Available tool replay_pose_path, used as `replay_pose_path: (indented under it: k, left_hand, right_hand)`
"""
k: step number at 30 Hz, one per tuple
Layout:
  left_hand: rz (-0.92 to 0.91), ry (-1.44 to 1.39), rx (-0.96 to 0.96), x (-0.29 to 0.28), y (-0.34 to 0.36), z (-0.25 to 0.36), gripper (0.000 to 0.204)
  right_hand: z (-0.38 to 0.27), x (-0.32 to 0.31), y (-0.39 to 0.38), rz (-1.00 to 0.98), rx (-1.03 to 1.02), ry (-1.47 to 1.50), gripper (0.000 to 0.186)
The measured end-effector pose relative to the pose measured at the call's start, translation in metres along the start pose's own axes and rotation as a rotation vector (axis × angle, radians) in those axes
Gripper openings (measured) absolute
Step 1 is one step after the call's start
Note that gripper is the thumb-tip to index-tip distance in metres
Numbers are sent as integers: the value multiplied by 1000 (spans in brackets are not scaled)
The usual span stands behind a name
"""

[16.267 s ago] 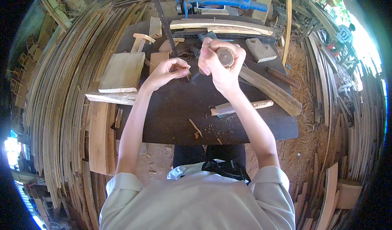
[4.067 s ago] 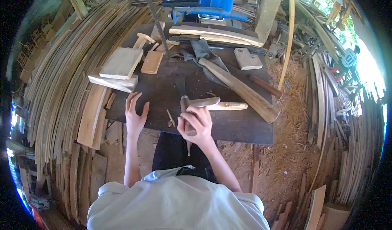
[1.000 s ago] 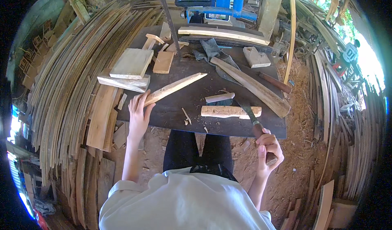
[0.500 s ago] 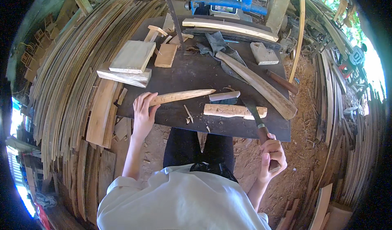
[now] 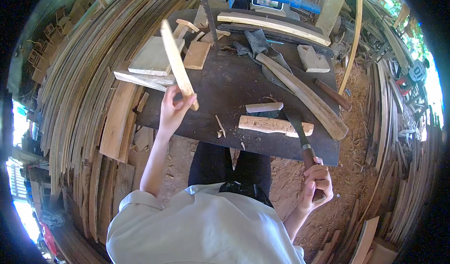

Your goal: The person carves a small piece of wood using a chisel and a wooden mallet. They repeatedly position the chisel on the wood and strike it with the mallet to remove shavings, occasionally adjusting the wood's position on the workbench.

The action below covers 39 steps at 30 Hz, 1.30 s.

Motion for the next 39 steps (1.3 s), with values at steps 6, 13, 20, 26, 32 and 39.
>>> replay_pose_path:
  k: [6, 13, 20, 26, 32, 39]
  left_hand:
    - [-95, -149, -59, 21, 13, 8, 36]
    - [-99, -315, -6, 28, 38, 13, 39]
    - [-100, -375, 71, 38, 63, 34, 43]
    - [-141, -377, 120, 43, 69, 42, 45]
    - [-102, -374, 176, 36, 85, 71, 45]
    - [-177, -350, 263, 21, 94, 85, 27]
  right_hand:
    - [-2, 0, -2, 0, 11, -17, 24]
    - [-4, 3, 0, -13, -4, -35, 24]
    - [-2, 1, -3, -35, 10, -19, 24]
    - [-2, 2, -2, 2, 6, -24, 24]
    - [-4, 2, -1, 0, 16, -17, 23]
    - [-5, 4, 1, -10, 12, -9, 24]
Point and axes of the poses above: each hand's wrist, its own y-axis towards the middle knuckle, its own x-axis out of the palm, z = x × y, the point moved 1 cm from there along y, towards the middle knuckle, and after that the axes turned 7 degrees about z, right-handed, at the moved point
